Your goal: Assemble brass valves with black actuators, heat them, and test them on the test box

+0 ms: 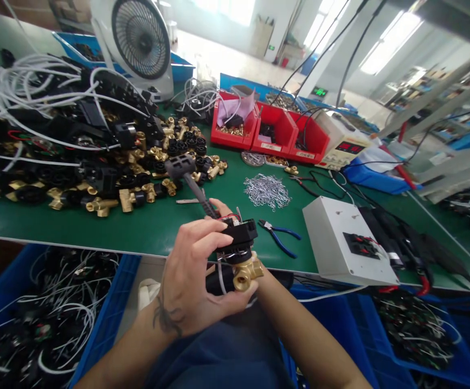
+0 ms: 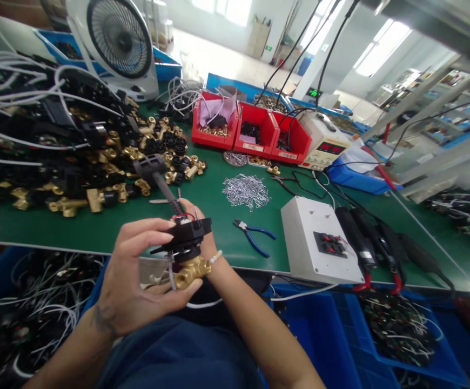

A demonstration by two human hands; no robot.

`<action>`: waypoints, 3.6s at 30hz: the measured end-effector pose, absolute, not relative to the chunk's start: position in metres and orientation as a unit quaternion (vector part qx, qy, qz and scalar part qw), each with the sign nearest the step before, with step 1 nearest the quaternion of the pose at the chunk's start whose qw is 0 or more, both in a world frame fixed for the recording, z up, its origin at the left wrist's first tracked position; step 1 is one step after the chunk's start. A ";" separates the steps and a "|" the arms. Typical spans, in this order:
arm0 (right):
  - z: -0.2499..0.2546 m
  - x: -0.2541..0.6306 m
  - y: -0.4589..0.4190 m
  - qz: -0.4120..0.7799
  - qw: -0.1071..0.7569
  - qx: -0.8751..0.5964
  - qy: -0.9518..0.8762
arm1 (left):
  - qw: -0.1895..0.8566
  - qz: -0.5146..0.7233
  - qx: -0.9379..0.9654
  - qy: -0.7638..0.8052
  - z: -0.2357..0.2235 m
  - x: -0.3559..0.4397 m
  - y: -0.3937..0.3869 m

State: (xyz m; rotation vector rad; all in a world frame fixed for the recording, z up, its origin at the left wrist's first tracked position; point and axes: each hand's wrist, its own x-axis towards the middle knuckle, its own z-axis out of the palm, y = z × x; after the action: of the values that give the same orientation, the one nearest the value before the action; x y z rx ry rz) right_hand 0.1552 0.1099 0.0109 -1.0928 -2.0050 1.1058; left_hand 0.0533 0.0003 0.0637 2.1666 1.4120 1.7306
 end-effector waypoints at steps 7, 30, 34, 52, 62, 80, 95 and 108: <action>0.040 0.191 0.087 0.514 0.361 -0.443 -0.640 | 0.014 0.537 0.719 0.440 0.072 0.056 -0.002; 0.081 0.236 0.020 0.675 0.479 -0.325 -0.457 | 0.085 0.509 0.741 0.430 0.075 0.078 0.001; 0.081 0.236 0.021 0.666 0.477 -0.345 -0.459 | 0.092 0.519 0.731 0.433 0.074 0.080 0.000; 0.017 0.327 0.085 0.052 0.194 -0.566 -0.799 | 0.256 0.555 0.614 0.499 0.002 0.096 0.034; 0.031 0.324 0.108 0.205 0.163 -0.593 -0.762 | 0.262 0.563 0.620 0.479 -0.009 0.096 0.042; 0.088 0.311 0.062 0.113 0.176 -0.442 -0.872 | 0.250 0.561 0.640 0.462 -0.011 0.095 0.043; 0.080 0.305 0.063 0.047 0.296 -0.465 -0.833 | 0.263 0.558 0.634 0.466 -0.011 0.093 0.043; 0.071 0.302 0.063 0.023 0.137 -0.456 -0.879 | 0.260 0.566 0.633 0.461 -0.012 0.094 0.044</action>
State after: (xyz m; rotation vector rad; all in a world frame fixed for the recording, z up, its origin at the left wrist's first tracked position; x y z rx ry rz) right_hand 0.3021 0.0633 0.0710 -1.3189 -2.5447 0.0655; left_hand 0.0937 0.0436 -0.0121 1.7132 1.2478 1.5319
